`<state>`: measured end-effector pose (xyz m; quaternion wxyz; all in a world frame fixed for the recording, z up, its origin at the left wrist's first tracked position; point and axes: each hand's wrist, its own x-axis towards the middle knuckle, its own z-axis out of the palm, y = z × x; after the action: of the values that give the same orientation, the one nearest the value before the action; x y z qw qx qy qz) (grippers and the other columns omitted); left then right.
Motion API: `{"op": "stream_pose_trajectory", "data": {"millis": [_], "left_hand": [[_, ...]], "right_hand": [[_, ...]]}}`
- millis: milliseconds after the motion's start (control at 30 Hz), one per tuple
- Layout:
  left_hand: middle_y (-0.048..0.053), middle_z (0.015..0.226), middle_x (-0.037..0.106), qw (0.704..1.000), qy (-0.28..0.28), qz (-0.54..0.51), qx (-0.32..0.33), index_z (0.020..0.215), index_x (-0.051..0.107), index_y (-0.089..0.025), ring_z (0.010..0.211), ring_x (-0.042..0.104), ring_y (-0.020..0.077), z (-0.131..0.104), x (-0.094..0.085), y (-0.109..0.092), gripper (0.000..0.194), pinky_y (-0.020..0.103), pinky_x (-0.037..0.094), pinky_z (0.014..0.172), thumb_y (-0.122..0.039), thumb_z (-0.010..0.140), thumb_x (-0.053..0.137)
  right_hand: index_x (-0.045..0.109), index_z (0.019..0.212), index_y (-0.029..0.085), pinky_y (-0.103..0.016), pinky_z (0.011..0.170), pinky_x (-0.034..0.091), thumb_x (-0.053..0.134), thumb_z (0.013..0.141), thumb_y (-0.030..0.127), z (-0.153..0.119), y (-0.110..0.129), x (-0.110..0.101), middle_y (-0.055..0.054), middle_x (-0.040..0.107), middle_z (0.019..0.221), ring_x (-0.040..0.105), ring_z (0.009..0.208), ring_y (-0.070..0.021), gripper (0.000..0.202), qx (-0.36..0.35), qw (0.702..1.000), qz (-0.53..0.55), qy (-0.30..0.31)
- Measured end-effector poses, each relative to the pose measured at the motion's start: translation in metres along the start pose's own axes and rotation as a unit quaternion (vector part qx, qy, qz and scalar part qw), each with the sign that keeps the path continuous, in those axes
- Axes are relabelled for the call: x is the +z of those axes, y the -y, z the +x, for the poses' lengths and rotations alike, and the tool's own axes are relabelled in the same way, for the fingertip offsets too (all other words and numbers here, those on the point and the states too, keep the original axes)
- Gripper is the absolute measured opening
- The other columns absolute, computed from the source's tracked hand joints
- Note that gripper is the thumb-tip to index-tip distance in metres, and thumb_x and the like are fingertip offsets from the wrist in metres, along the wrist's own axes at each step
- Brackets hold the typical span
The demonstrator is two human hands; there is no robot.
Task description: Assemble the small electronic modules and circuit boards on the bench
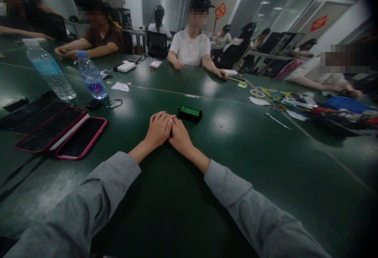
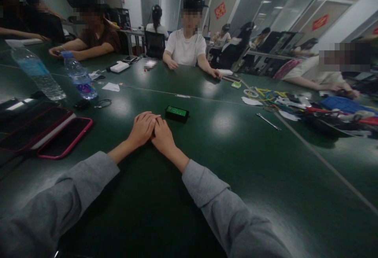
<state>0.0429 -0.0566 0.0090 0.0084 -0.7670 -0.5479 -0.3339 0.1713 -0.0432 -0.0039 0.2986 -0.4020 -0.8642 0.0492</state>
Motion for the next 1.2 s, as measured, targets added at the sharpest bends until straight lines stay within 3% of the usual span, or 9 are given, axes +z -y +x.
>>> {"op": "stream_pose_trajectory", "data": {"millis": [1200], "left_hand": [[0.005, 0.125, 0.061, 1.000, 0.000, 0.000, -0.002, 0.128, 0.056, -0.022, 0.127, 0.043, 0.0216, -0.0005, -0.0006, -0.0009, 0.047, 0.043, 0.030, 0.107, -0.032, 0.100, 0.019]], "right_hand": [[0.049, 0.127, 0.010, -0.049, 0.094, 0.045, 0.047, 0.079, 0.008, -0.0001, 0.0012, -0.0011, -0.016, 0.051, 0.120, 0.045, 0.105, -0.0276, 0.048, -0.006, 1.000, -0.004, 0.004]]}}
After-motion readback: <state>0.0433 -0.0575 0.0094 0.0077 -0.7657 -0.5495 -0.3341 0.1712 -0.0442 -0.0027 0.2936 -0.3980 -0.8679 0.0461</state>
